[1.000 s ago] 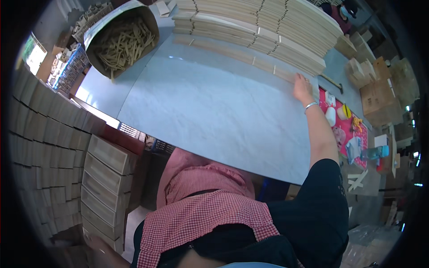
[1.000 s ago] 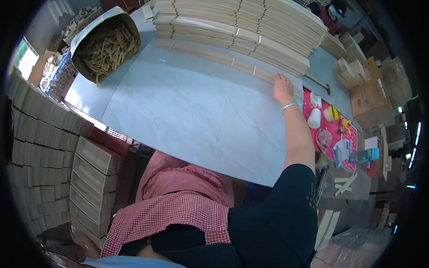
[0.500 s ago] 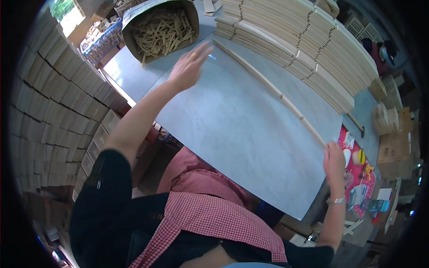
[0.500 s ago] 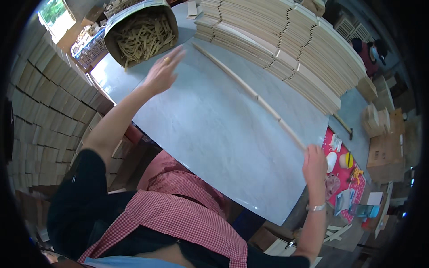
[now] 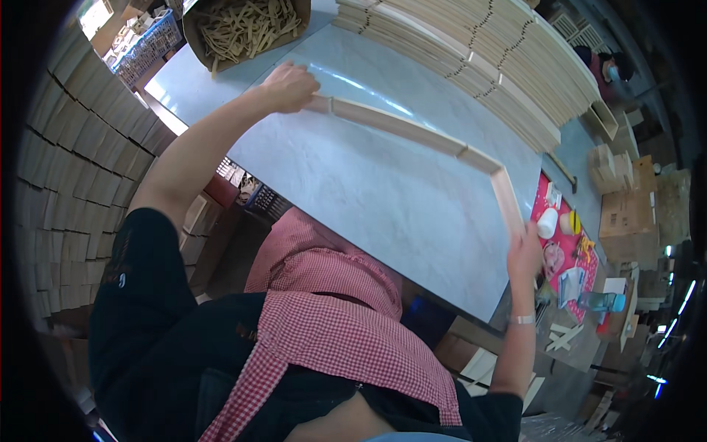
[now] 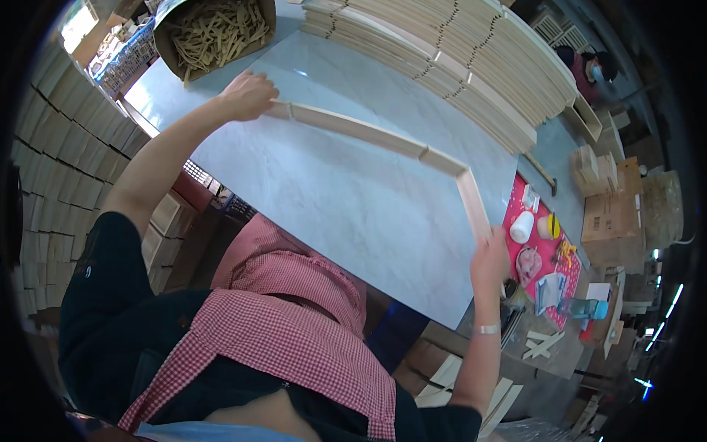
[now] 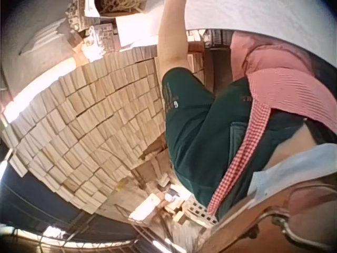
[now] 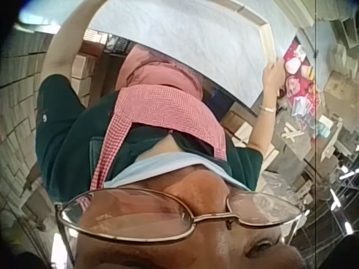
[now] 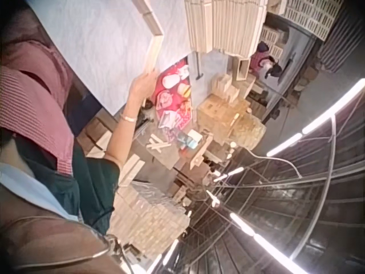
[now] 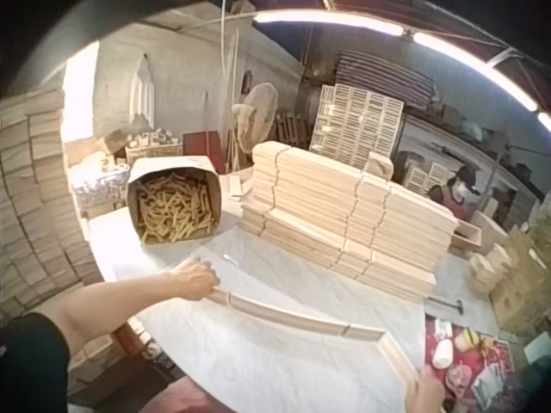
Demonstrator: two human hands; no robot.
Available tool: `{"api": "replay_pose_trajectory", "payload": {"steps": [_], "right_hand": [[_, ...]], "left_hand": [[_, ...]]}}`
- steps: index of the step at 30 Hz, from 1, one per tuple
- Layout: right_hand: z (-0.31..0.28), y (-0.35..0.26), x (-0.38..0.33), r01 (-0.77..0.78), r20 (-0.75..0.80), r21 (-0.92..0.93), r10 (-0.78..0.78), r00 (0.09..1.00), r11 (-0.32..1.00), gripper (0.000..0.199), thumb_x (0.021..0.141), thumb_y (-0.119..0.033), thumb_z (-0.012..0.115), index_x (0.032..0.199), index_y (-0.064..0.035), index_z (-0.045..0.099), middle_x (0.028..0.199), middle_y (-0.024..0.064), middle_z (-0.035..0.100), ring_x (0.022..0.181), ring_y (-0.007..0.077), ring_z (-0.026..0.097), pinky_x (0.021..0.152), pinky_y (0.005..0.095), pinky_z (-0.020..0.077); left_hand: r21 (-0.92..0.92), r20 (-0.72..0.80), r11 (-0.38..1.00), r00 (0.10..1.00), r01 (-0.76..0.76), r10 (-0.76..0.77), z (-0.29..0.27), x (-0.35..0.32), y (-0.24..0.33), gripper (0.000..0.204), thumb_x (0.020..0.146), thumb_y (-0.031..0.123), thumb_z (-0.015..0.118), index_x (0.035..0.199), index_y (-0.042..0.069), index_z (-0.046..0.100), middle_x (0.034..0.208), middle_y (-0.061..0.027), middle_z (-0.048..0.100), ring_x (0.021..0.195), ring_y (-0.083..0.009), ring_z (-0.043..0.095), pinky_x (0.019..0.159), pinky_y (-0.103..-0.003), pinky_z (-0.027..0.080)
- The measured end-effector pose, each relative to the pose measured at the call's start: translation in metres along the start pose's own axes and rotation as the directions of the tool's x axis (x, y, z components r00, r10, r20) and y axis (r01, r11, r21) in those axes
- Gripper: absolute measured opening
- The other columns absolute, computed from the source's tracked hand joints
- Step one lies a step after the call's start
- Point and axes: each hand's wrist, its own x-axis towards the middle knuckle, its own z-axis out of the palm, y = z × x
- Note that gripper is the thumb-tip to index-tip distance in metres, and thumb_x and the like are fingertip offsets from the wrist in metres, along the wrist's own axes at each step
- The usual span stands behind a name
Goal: Assemble wooden boxes by joining pre-cut wooden panels using a glue bottle and a pneumatic nail gun.
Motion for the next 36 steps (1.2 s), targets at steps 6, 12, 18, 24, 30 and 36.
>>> {"api": "replay_pose_trajectory", "payload": {"steps": [6,12,18,24,30,36], "right_hand": [[0.064,-0.086,0.054,0.297,0.04,0.318,-0.326,0.945,0.9,0.051,0.086,-0.002,0.055,0.137,-0.0087,0.056,0.092,0.0225,0.07,0.08,0.0418,0.067,0.071,0.0479,0.0511],[0.064,-0.163,0.047,0.44,0.099,0.617,-0.619,0.779,0.652,0.035,0.084,-0.004,0.059,0.117,-0.0033,0.069,0.087,0.0177,0.071,0.069,0.0368,0.061,0.068,0.0414,0.0508],[0.05,-0.222,0.021,0.656,-0.013,0.409,-0.715,0.699,0.634,0.018,0.081,-0.007,0.068,0.098,-0.004,0.07,0.082,0.0104,0.067,0.067,0.0279,0.058,0.067,0.0354,0.0482],[0.079,-0.238,0.023,0.803,-0.296,0.285,-0.749,0.593,0.523,0.017,0.081,-0.014,0.075,0.095,-0.009,0.066,0.079,0.0035,0.064,0.071,0.023,0.059,0.069,0.0337,0.0456],[0.094,-0.237,0.023,0.728,-0.239,0.397,-0.702,0.67,0.56,0.017,0.081,-0.014,0.076,0.091,-0.0095,0.063,0.078,0.0015,0.063,0.07,0.022,0.058,0.068,0.0336,0.0447],[0.095,-0.238,0.023,0.731,-0.256,0.371,-0.694,0.673,0.573,0.017,0.081,-0.015,0.076,0.09,-0.0097,0.063,0.079,0.0017,0.063,0.07,0.0224,0.058,0.068,0.0339,0.0449]], "left_hand": [[-0.205,0.193,0.963,0.972,0.173,-0.134,-0.021,-0.061,0.037,0.038,0.097,0.02,0.055,0.134,0.015,0.057,0.099,-0.0122,0.072,0.094,-0.0308,0.067,0.083,-0.044,0.05],[-0.547,0.266,0.795,0.955,0.26,-0.13,-0.003,-0.059,0.034,0.05,0.092,0.015,0.049,0.142,0.018,0.048,0.104,-0.019,0.071,0.087,-0.0342,0.068,0.071,-0.044,0.054],[-0.774,0.43,0.393,0.868,0.497,-0.249,-0.012,-0.056,0.056,0.047,0.088,0.012,0.055,0.135,0.009,0.05,0.116,-0.018,0.065,0.09,-0.0295,0.065,0.072,-0.04,0.056],[-0.929,0.29,0.137,0.908,0.343,-0.302,0.017,-0.064,0.074,0.044,0.091,0.015,0.062,0.133,0.005,0.05,0.127,-0.0167,0.06,0.098,-0.0281,0.062,0.079,-0.038,0.056],[-0.96,0.213,0.094,0.905,0.264,-0.369,0.032,-0.065,0.085,0.045,0.094,0.021,0.066,0.133,0.005,0.05,0.135,-0.0171,0.057,0.108,-0.0297,0.061,0.087,-0.04,0.055],[-0.969,0.223,0.001,0.883,0.246,-0.412,0.024,-0.07,0.098,0.054,0.095,0.027,0.067,0.141,0.008,0.046,0.141,-0.0174,0.054,0.114,-0.032,0.059,0.093,-0.043,0.054]]}}
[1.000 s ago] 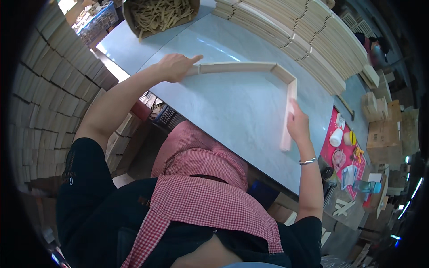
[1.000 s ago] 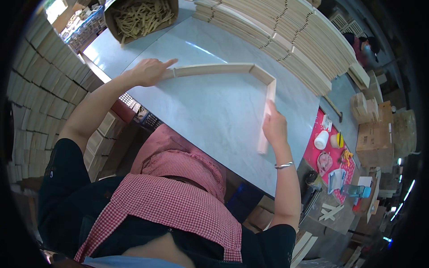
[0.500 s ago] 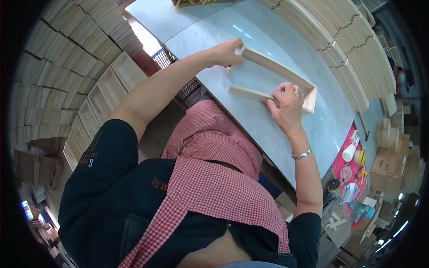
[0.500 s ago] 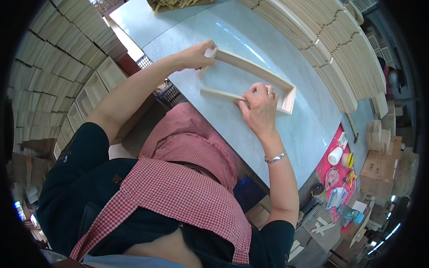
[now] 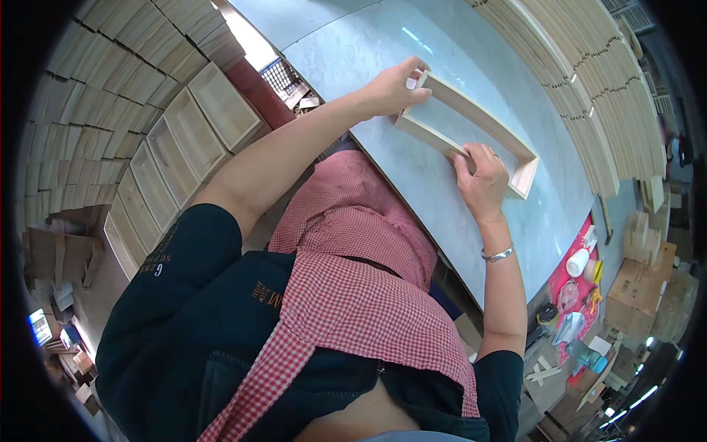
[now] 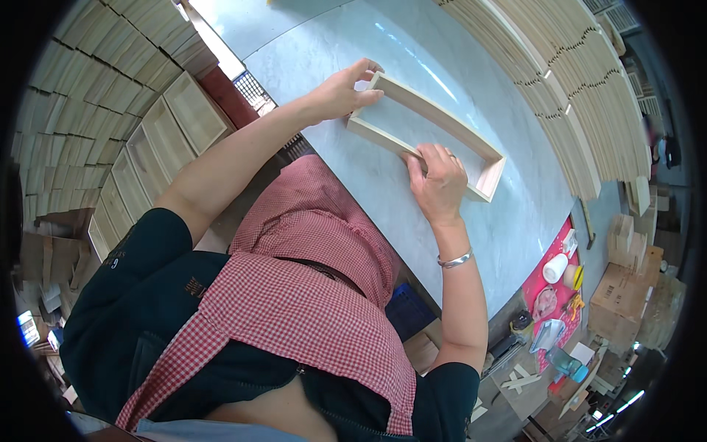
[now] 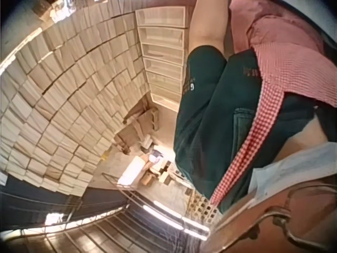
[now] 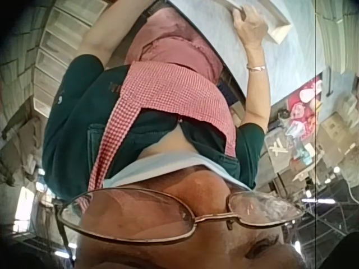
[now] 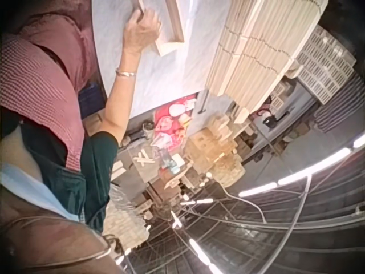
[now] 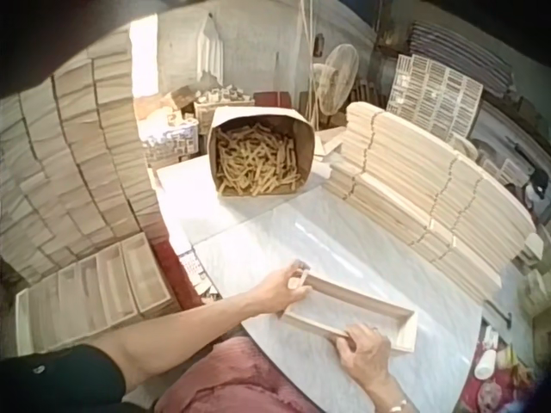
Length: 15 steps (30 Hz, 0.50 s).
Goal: Assemble wooden boxes by joining pre-cut wooden panels using a glue bottle and a pneumatic nail gun.
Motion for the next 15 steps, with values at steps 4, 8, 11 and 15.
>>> {"api": "replay_pose_trajectory", "payload": {"steps": [4,8,11,15], "right_hand": [[0.0,-0.002,0.001,-0.008,0.016,-0.004,0.008,1.0,1.0,0.016,0.081,-0.015,0.075,0.09,-0.0097,0.063,0.08,0.0018,0.064,0.07,0.0227,0.058,0.067,0.034,0.045],[-0.003,-0.001,0.002,-0.021,0.027,0.0,0.021,0.999,1.0,0.016,0.082,-0.015,0.075,0.089,-0.0095,0.062,0.079,0.0017,0.064,0.07,0.023,0.058,0.067,0.0338,0.045],[-0.005,-0.002,0.003,-0.019,0.044,0.001,0.019,0.999,1.0,0.015,0.082,-0.015,0.074,0.089,-0.0093,0.061,0.078,0.0017,0.064,0.07,0.0231,0.058,0.067,0.0337,0.0449],[-0.007,-0.002,0.004,-0.077,0.121,-0.01,0.078,0.99,0.997,0.017,0.081,-0.012,0.074,0.094,-0.0088,0.065,0.085,0.0032,0.065,0.075,0.0233,0.059,0.07,0.0347,0.0468]], "left_hand": [[-0.055,0.037,0.999,0.999,0.001,0.001,-0.002,-0.005,0.0,0.069,0.091,0.024,0.072,0.15,0.01,0.038,0.143,-0.0192,0.051,0.112,-0.0308,0.06,0.091,-0.043,0.056],[-0.055,0.246,0.997,0.967,-0.047,0.059,-0.025,-0.005,-0.013,0.087,0.085,0.019,0.078,0.156,0.013,0.029,0.139,-0.0213,0.054,0.106,-0.029,0.063,0.087,-0.04,0.058],[-0.063,0.424,0.994,0.899,-0.095,0.113,-0.037,-0.007,-0.022,0.099,0.081,0.016,0.083,0.16,0.014,0.023,0.134,-0.0228,0.057,0.102,-0.0275,0.065,0.083,-0.038,0.059],[0.209,0.344,0.956,0.93,-0.207,0.127,-0.032,-0.01,-0.013,0.113,0.071,0.01,0.088,0.161,0.012,0.019,0.116,-0.0218,0.065,0.09,-0.0239,0.067,0.073,-0.031,0.059]]}}
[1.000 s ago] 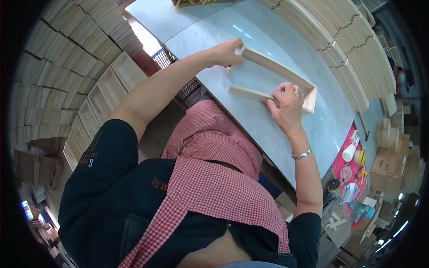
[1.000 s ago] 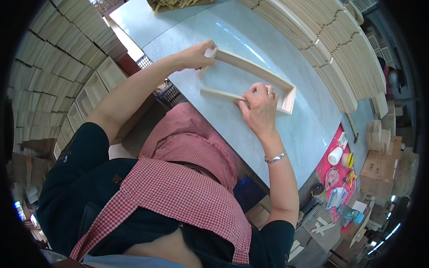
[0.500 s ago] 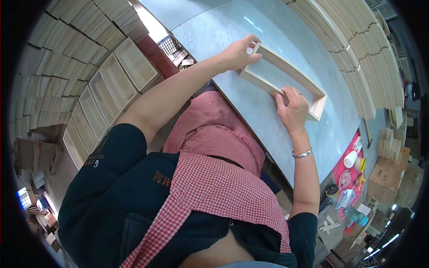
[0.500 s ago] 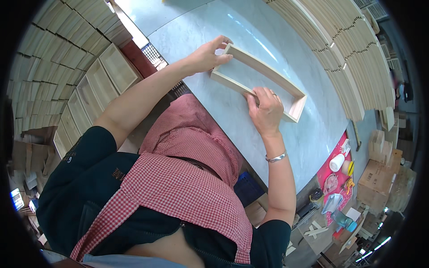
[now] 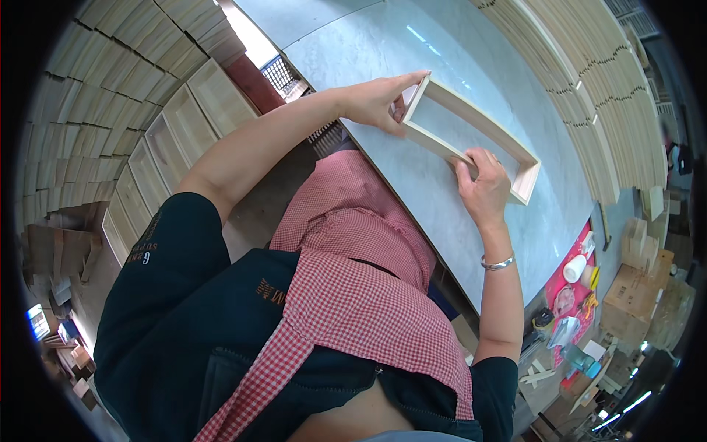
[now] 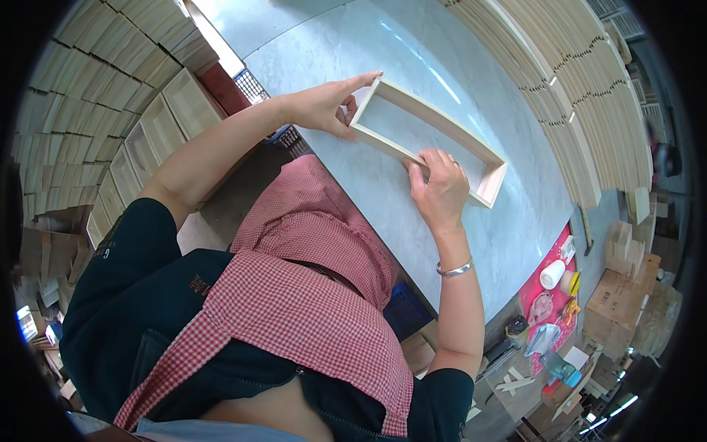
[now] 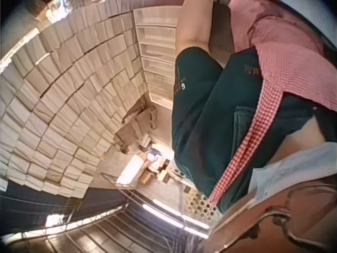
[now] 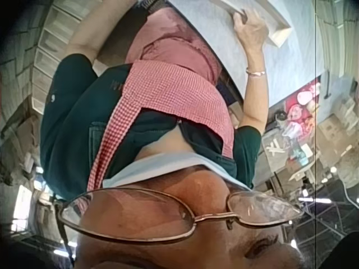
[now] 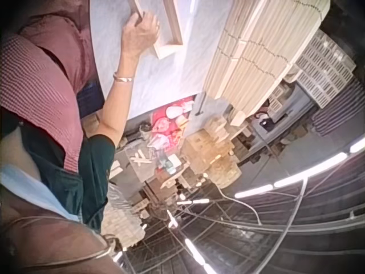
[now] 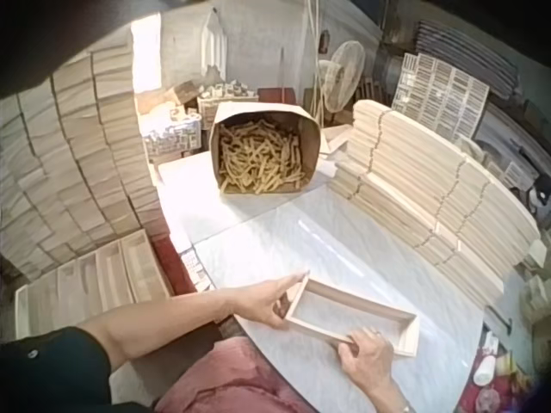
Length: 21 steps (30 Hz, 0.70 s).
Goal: Assemble wooden boxes by joining pre-cut wooden panels using a glue bottle and a pneumatic nail gun.
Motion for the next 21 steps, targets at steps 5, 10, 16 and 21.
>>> {"api": "replay_pose_trajectory", "payload": {"steps": [5,10,16,21], "right_hand": [[0.004,-0.036,0.022,0.199,-0.117,0.117,-0.186,0.976,0.973,0.026,0.08,-0.003,0.072,0.105,-0.0073,0.069,0.096,0.0052,0.064,0.081,0.0233,0.058,0.074,0.0347,0.0485],[0.026,-0.061,0.043,0.335,-0.045,0.166,-0.332,0.942,0.928,0.038,0.08,0.005,0.068,0.116,-0.0059,0.071,0.102,0.0068,0.061,0.085,0.024,0.057,0.077,0.0349,0.0492],[0.035,-0.067,0.042,0.349,-0.079,0.197,-0.34,0.937,0.916,0.045,0.078,0.012,0.066,0.119,-0.0047,0.071,0.1,0.0078,0.059,0.083,0.0237,0.054,0.075,0.0339,0.0484],[0.031,-0.07,0.045,0.295,0.012,0.196,-0.304,0.953,0.935,0.047,0.076,0.014,0.065,0.119,-0.0043,0.071,0.1,0.0081,0.059,0.083,0.0238,0.054,0.075,0.0337,0.0489]], "left_hand": [[-0.053,-0.013,0.998,1.0,-0.029,0.029,-0.003,-0.005,-0.002,0.112,0.07,0.01,0.086,0.161,0.009,0.02,0.103,-0.0179,0.068,0.083,-0.0243,0.067,0.069,-0.031,0.057],[-0.07,-0.083,0.982,0.982,-0.175,0.17,0.002,-0.003,-0.006,0.108,0.069,0.008,0.083,0.158,0.003,0.022,0.105,-0.0187,0.066,0.083,-0.0256,0.068,0.069,-0.031,0.057],[-0.082,-0.121,0.966,0.965,-0.245,0.234,0.008,0.0,-0.014,0.103,0.067,0.009,0.085,0.151,-0.004,0.027,0.116,-0.0191,0.061,0.081,-0.0265,0.067,0.069,-0.033,0.057],[-0.088,-0.179,0.948,0.941,-0.306,0.287,0.013,-0.003,-0.02,0.096,0.067,0.005,0.082,0.146,-0.004,0.03,0.127,-0.02,0.053,0.081,-0.0283,0.065,0.07,-0.035,0.056]]}}
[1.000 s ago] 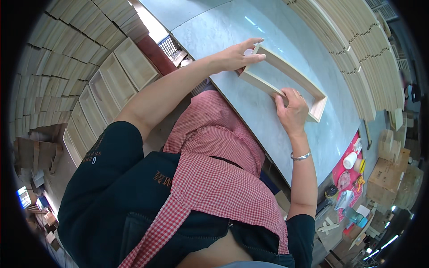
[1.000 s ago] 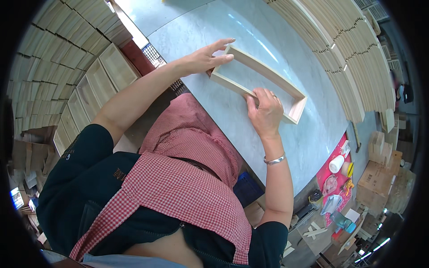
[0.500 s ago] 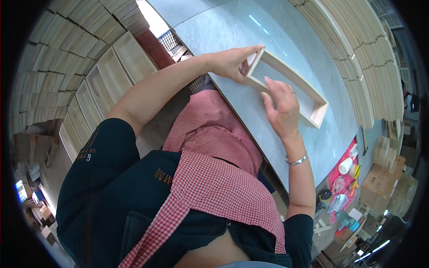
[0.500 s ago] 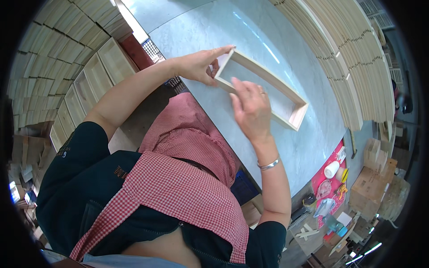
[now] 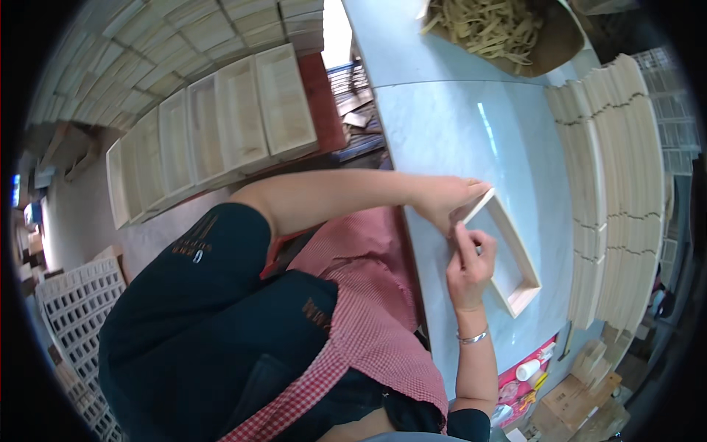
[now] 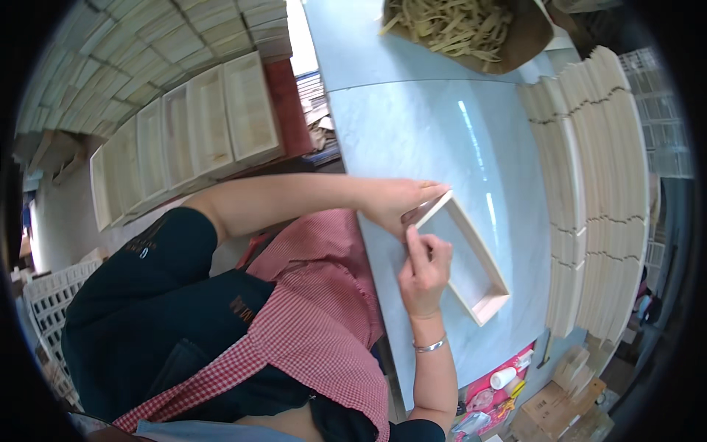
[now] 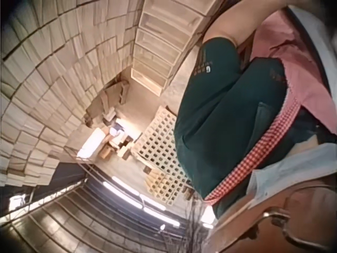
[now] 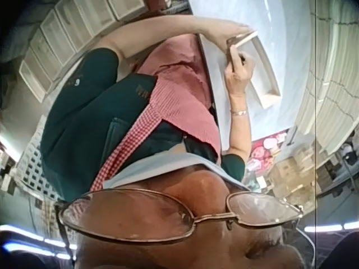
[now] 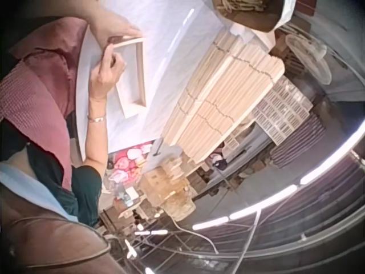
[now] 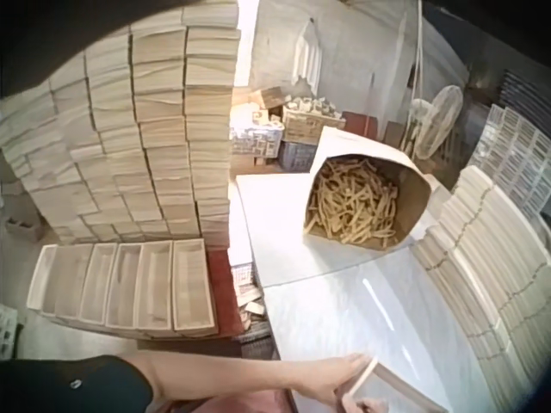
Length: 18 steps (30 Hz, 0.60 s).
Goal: Assemble wooden boxes by joining pre-cut wooden panels using a glue bottle and a pneumatic nail gun.
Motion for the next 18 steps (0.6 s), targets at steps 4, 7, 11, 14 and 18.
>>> {"api": "replay_pose_trajectory", "payload": {"steps": [4,7,11,14,18], "right_hand": [[-0.009,-0.001,0.012,-0.102,0.098,0.119,0.091,0.991,0.988,0.042,0.077,0.012,0.065,0.116,-0.0022,0.071,0.102,0.0095,0.059,0.083,0.0241,0.055,0.076,0.0329,0.05],[-0.022,-0.003,0.057,-0.163,0.116,0.203,0.141,0.983,0.966,0.035,0.08,0.009,0.066,0.114,-0.0012,0.069,0.104,0.0109,0.061,0.083,0.0248,0.058,0.076,0.0325,0.0506],[0.004,0.044,0.173,0.083,-0.023,0.117,-0.081,0.996,0.99,0.028,0.083,0.001,0.066,0.111,-0.0025,0.068,0.102,0.0116,0.063,0.084,0.0263,0.06,0.076,0.0348,0.0511],[0.059,0.101,0.25,0.155,-0.044,-0.021,-0.156,0.987,0.988,0.03,0.084,0.003,0.062,0.112,-0.0043,0.07,0.108,0.0125,0.064,0.087,0.0301,0.064,0.076,0.0353,0.0516],[0.117,0.147,0.318,0.187,0.022,-0.231,-0.187,0.982,0.955,0.029,0.083,0.002,0.063,0.11,-0.0046,0.071,0.108,0.0124,0.063,0.085,0.0311,0.063,0.076,0.037,0.0516]], "left_hand": [[-0.043,-0.091,0.999,0.996,-0.025,0.021,0.006,-0.003,-0.001,0.089,0.07,0.0,0.076,0.145,-0.005,0.03,0.127,-0.0197,0.052,0.085,-0.029,0.063,0.071,-0.036,0.054],[-0.112,-0.051,0.992,0.997,0.052,-0.058,0.003,-0.004,0.003,0.086,0.071,-0.002,0.074,0.145,-0.006,0.03,0.128,-0.0201,0.052,0.086,-0.0297,0.063,0.072,-0.037,0.054],[-0.069,0.053,0.986,0.987,0.153,-0.149,0.002,-0.003,0.005,0.091,0.071,-0.001,0.073,0.148,-0.005,0.026,0.142,-0.0268,0.044,0.102,-0.0412,0.061,0.087,-0.042,0.053],[-0.042,0.039,0.986,0.986,0.164,-0.162,0.003,-0.002,0.009,0.094,0.072,-0.002,0.071,0.152,-0.007,0.02,0.151,-0.0291,0.037,0.109,-0.0435,0.06,0.09,-0.042,0.053],[-0.055,0.07,0.986,0.985,0.159,-0.155,0.006,0.001,0.009,0.097,0.073,-0.002,0.07,0.154,-0.007,0.017,0.156,-0.03,0.03,0.113,-0.0447,0.059,0.093,-0.042,0.053]]}}
